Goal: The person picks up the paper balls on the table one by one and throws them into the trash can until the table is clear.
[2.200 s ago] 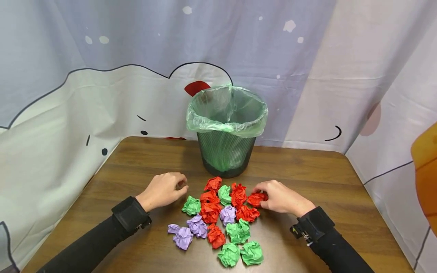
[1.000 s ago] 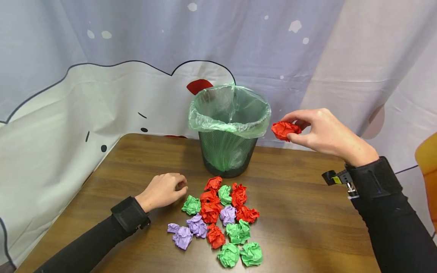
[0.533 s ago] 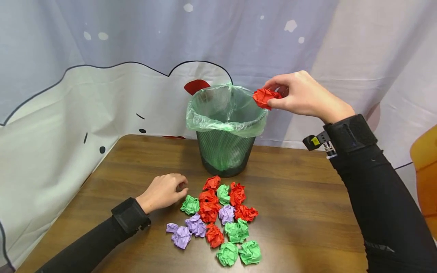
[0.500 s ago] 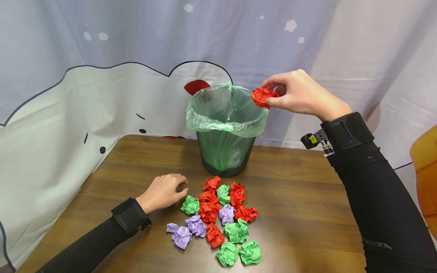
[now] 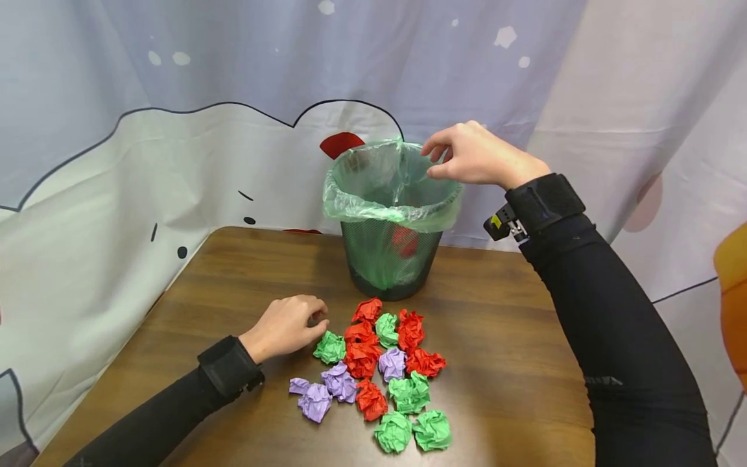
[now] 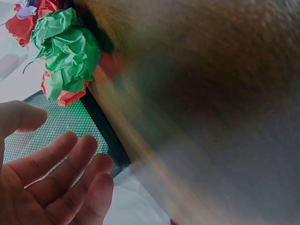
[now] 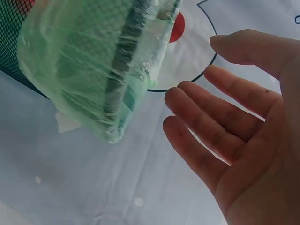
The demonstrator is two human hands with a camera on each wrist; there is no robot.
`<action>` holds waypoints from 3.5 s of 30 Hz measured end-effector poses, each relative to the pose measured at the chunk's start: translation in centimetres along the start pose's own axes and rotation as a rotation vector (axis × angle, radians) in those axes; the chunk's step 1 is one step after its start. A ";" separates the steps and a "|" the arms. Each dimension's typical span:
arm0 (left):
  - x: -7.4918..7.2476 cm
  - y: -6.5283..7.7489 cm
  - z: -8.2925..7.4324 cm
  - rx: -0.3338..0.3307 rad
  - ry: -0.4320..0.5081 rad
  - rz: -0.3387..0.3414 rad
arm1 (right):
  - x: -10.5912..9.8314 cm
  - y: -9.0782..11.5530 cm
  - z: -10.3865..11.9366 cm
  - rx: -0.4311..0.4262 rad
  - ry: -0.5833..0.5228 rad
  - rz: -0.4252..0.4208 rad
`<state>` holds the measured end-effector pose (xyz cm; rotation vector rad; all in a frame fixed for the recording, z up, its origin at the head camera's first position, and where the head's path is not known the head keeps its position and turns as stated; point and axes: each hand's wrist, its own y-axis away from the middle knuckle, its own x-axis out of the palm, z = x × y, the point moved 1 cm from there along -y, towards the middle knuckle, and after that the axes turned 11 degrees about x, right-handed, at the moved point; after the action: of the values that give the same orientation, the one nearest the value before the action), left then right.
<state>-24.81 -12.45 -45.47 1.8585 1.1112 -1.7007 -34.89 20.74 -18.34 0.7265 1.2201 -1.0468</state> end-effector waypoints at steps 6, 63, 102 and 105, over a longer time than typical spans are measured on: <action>0.1 0.1 -0.3 0.004 0.024 0.015 | 0.6 1.1 -0.4 -0.028 0.004 -0.026; 1.2 -0.3 -0.8 0.204 0.289 0.155 | 15.9 13.8 -8.5 -0.009 -0.156 -0.122; -15.7 -6.0 1.7 0.133 0.121 -0.372 | 20.1 14.8 -9.4 0.050 -0.214 -0.028; -16.9 -6.9 1.7 0.139 0.115 -0.447 | 20.2 14.8 -9.5 0.057 -0.213 -0.025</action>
<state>-30.30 -14.38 -28.06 1.9141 1.5870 -1.9692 -24.68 29.90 -41.37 0.6268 1.0221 -1.1527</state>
